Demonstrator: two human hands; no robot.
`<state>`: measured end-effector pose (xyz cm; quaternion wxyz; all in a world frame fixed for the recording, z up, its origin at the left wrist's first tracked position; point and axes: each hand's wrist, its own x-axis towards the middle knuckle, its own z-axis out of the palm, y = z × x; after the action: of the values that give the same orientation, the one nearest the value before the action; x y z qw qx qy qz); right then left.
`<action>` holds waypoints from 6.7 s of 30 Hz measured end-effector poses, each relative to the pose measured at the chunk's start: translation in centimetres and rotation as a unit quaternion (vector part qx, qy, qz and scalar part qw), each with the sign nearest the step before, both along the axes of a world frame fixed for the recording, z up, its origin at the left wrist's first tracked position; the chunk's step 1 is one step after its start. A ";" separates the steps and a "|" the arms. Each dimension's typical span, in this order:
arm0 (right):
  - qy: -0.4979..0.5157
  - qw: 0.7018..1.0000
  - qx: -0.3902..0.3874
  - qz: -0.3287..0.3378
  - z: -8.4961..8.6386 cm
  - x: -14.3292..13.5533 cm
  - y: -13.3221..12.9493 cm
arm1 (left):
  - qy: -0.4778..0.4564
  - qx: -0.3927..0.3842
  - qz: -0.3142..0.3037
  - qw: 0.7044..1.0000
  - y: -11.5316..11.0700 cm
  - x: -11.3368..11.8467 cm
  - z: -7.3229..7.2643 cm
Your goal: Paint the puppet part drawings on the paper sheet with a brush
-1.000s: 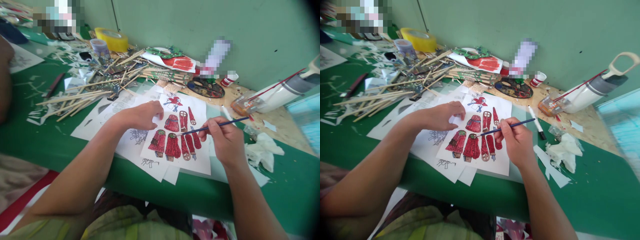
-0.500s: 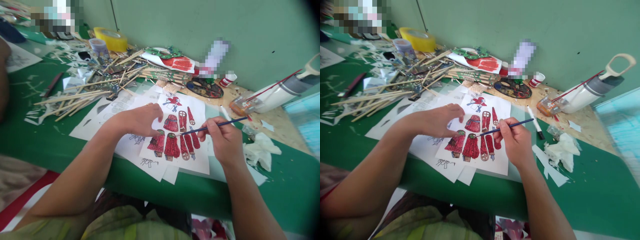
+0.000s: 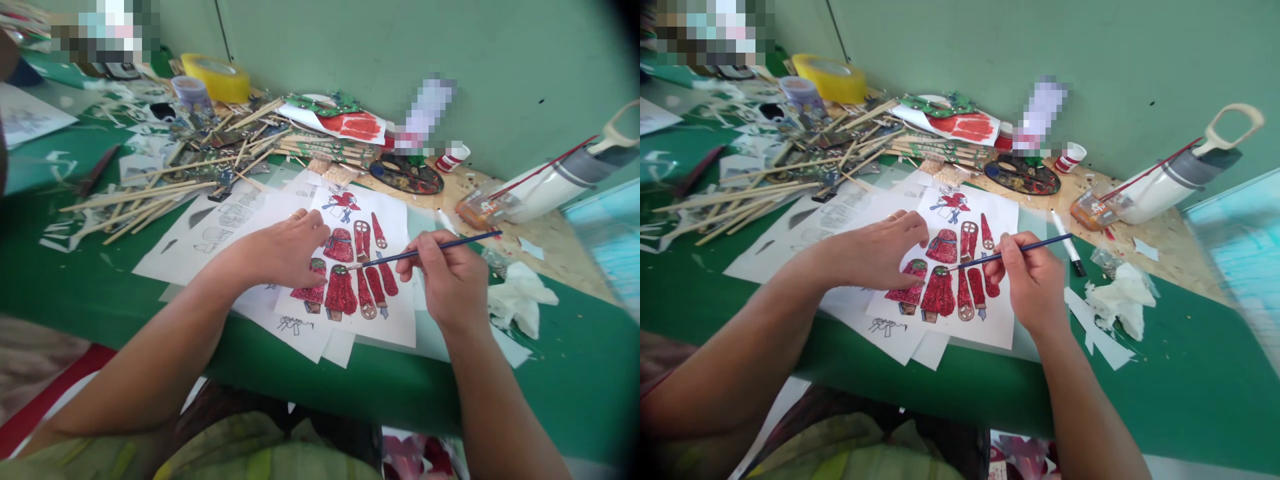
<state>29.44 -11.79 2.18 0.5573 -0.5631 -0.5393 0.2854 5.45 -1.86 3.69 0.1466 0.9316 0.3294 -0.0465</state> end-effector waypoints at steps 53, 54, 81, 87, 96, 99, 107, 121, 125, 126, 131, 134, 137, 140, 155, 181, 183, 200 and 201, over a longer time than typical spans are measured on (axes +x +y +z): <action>-0.089 0.996 -0.020 -0.005 1.1 -0.9 -0.2 | 0.009 0.062 0.002 0.998 -0.6 0.5 -0.2; -0.089 0.996 -0.018 -0.008 1.1 -0.9 -0.2 | 0.010 0.065 0.002 0.998 -0.6 0.6 -0.2; -0.084 0.996 0.007 -0.027 0.9 -0.6 -0.2 | 0.028 0.042 0.010 0.999 -0.4 0.5 -0.5; -0.086 0.996 -0.008 -0.003 0.9 -0.6 -0.3 | 0.037 0.043 0.010 0.998 -0.4 0.5 -0.5; -0.087 0.996 -0.022 0.000 1.1 -0.6 -0.2 | 0.045 0.048 0.011 0.998 -0.4 0.6 -0.5; -0.084 0.996 -0.026 0.003 1.0 -0.6 -0.1 | 0.048 0.048 0.011 0.998 -0.4 0.6 -0.4; -0.085 0.996 -0.030 0.009 0.9 -0.5 -0.1 | 0.046 0.048 0.009 0.998 -0.3 0.7 -0.5; -0.058 0.998 -0.030 0.008 0.6 -0.1 -0.2 | 0.050 0.043 0.005 0.998 -0.3 0.7 -0.5; -0.015 1.000 -0.013 0.010 0.2 0.1 -0.2 | 0.052 0.041 0.003 0.998 -0.3 0.7 -0.5; -0.016 1.000 -0.014 0.011 0.2 0.1 -0.2 | 0.052 0.042 0.002 0.998 -0.3 0.7 -0.5; -0.064 0.997 -0.034 0.011 0.8 -0.4 -0.1 | 0.056 0.038 0.001 0.998 -0.3 0.7 -0.4; -0.079 0.996 -0.034 0.007 1.0 -0.6 -0.1 | 0.059 0.038 0.002 0.998 -0.3 0.7 -0.4; -0.083 0.996 -0.037 0.008 1.0 -0.6 -0.1 | 0.058 0.035 0.002 0.998 -0.2 0.7 -0.4; -0.086 0.995 -0.042 0.007 1.0 -0.5 -0.1 | 0.056 0.034 0.003 0.998 -0.2 0.8 -0.4; -0.005 1.000 -0.004 -0.010 0.1 0.3 0.0 | 0.055 0.029 0.003 0.998 -0.2 0.7 -0.2; -0.073 0.997 -0.024 -0.025 0.9 0.0 -0.3 | 0.057 0.034 0.003 0.998 -0.2 0.7 -0.2; -0.057 0.998 -0.009 -0.027 0.8 0.1 -0.3 | 0.055 0.030 0.002 0.998 -0.2 0.7 -0.2; -0.112 0.993 -0.026 -0.013 1.3 -0.2 -0.5 | 0.052 0.028 -0.001 0.998 -0.2 0.6 -0.3; -0.113 0.993 -0.025 -0.014 1.3 -0.2 -0.5 | 0.053 0.028 -0.001 0.998 -0.2 0.6 -0.2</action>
<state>29.22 -12.25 3.49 0.4824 -0.6128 -0.5840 0.2253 6.07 -2.02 3.45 0.1029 0.9320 0.3367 -0.0863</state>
